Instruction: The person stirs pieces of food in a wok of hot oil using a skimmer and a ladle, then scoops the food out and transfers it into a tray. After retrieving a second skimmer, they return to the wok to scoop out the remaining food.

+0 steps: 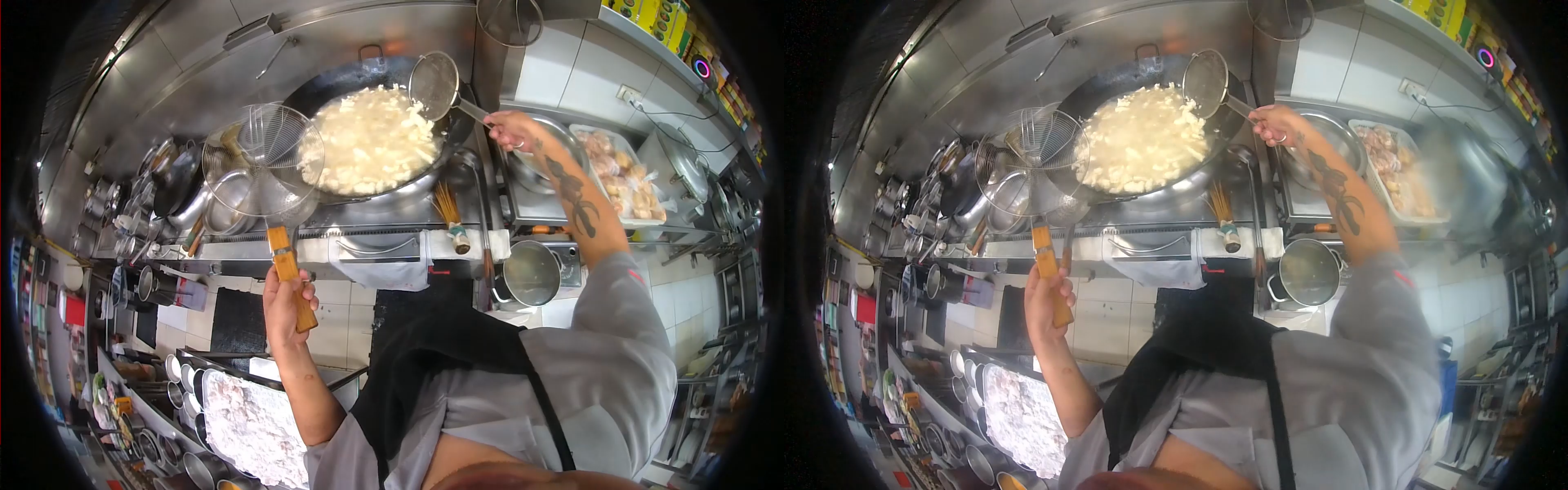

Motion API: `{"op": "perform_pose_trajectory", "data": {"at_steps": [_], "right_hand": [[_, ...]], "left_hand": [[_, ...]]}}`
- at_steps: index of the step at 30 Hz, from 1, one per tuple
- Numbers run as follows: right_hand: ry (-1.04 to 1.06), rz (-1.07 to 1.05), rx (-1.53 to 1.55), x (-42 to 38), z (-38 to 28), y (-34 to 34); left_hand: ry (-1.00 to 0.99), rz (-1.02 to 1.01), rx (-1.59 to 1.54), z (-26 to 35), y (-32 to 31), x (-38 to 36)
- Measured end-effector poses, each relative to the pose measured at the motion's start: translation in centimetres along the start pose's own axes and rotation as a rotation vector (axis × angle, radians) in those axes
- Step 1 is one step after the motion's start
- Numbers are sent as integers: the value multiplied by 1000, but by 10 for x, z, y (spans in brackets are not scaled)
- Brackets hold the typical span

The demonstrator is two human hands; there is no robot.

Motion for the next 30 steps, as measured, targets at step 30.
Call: {"op": "perform_pose_trajectory", "data": {"at_steps": [30], "right_hand": [[-47, 40, 162, -47, -1, -5]], "left_hand": [[12, -60, -53, -1, 12, 15]]}}
Point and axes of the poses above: each hand's wrist, its own x-axis towards the middle knuckle, its own y-axis out of the back of the hand, z = x × y, the point moved 3 cm from there along x, towards the middle knuckle, and after that the axes turned 1 degree about z, right-handed, at the moved point
